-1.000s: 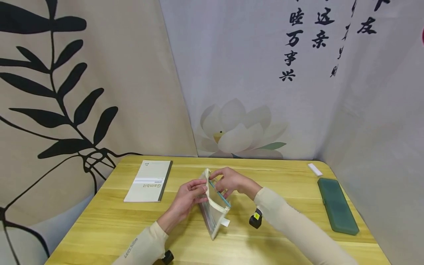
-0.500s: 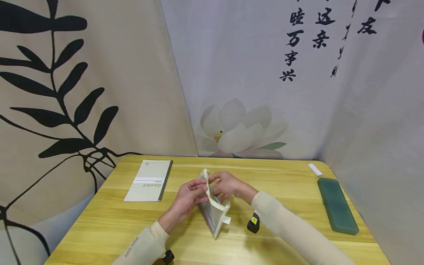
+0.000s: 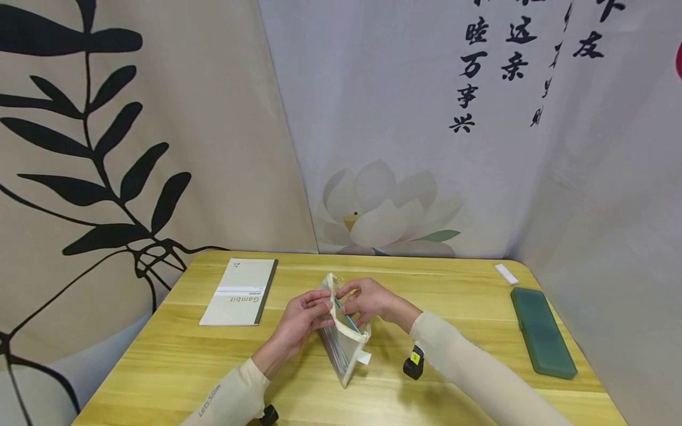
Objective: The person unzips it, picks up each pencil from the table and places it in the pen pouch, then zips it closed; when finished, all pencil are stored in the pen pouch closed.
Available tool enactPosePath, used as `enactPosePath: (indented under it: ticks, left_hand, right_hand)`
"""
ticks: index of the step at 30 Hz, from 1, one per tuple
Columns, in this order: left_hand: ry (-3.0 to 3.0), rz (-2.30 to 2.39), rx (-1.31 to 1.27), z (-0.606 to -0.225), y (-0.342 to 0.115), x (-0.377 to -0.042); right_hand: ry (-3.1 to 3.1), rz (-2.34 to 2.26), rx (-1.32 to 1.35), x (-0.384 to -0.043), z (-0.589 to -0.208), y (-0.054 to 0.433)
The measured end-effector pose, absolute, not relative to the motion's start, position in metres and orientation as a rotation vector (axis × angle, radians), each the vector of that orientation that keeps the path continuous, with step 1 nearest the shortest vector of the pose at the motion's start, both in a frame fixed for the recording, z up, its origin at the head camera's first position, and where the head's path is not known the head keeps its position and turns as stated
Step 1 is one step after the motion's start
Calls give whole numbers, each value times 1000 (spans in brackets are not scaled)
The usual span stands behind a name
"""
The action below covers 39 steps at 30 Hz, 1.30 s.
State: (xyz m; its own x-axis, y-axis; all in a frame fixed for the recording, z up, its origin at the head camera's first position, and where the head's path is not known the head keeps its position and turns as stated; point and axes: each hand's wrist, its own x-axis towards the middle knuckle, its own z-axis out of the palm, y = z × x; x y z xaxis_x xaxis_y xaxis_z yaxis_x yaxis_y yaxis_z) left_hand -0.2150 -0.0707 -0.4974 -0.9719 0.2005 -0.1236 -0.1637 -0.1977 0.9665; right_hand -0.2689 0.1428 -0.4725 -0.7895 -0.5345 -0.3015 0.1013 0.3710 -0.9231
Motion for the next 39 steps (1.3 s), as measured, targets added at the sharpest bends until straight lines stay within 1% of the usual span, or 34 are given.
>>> enactPosePath:
  ticks: [15, 24, 32, 39]
  left_hand:
    - [1812, 2253, 53, -501, -71, -218]
    - [1802, 2255, 39, -502, -68, -220]
    - [1810, 2270, 41, -499, -71, -220]
    - [1821, 2240, 60, -499, -70, -216]
  right_hand:
    - [2077, -1466, -387, -270, -478, 148]
    - [2147, -1489, -371, -272, -472, 170]
    - [2182, -1539, -381, -279, -474, 179]
    - [2250, -1636, -300, -279, -484, 182]
